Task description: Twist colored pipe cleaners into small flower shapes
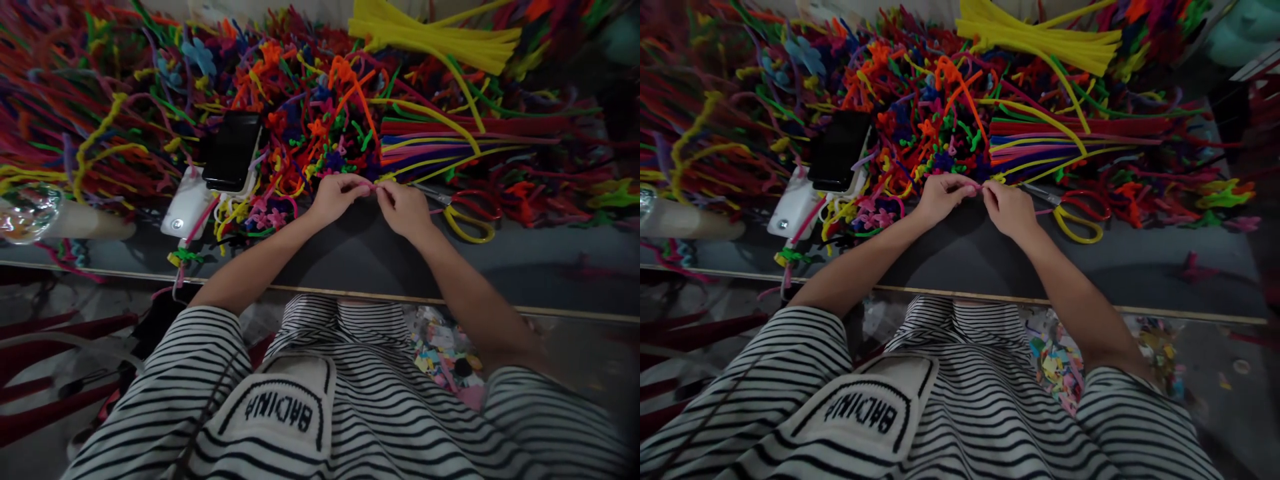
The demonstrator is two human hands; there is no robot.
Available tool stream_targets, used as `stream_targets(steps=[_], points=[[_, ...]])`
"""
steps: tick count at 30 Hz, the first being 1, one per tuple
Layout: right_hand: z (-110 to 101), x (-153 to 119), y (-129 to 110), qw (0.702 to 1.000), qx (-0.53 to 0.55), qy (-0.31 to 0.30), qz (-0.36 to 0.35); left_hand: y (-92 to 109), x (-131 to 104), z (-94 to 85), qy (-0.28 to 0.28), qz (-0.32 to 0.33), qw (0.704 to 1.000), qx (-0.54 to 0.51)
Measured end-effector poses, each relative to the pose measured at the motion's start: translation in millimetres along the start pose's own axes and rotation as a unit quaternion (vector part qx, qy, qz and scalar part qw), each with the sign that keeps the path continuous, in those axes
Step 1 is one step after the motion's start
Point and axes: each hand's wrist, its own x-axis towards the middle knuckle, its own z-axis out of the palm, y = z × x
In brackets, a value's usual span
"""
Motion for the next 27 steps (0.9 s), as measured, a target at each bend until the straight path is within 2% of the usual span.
stream_targets(steps=[3,6,11,14,20,27], points=[[-9,1,1,1.0,0.005,0.016,-0.001,4,1,-2.6,-0.022,-0.015,0.999,-0.037],[-13,2,5,0.999,0.025,0.038,-0.003,6,3,-6.9,-0.084,-0.026,0.995,-0.051],[1,2,11,0.983,0.145,0.112,-0.034,7,5,-13.5,-0.192,-0.008,0.98,-0.058],[8,2,7,0.967,0.203,0.139,-0.062,9,5,-16.5,-0.245,-0.023,0.967,-0.063],[8,5,2,0.95,0.287,0.115,-0.038,11,0,-15.2,-0.21,-0.032,0.975,-0.058],[12,8,6,0.948,0.296,0.114,-0.033,5,0,-7.1,-0.168,-0.026,0.982,-0.083]])
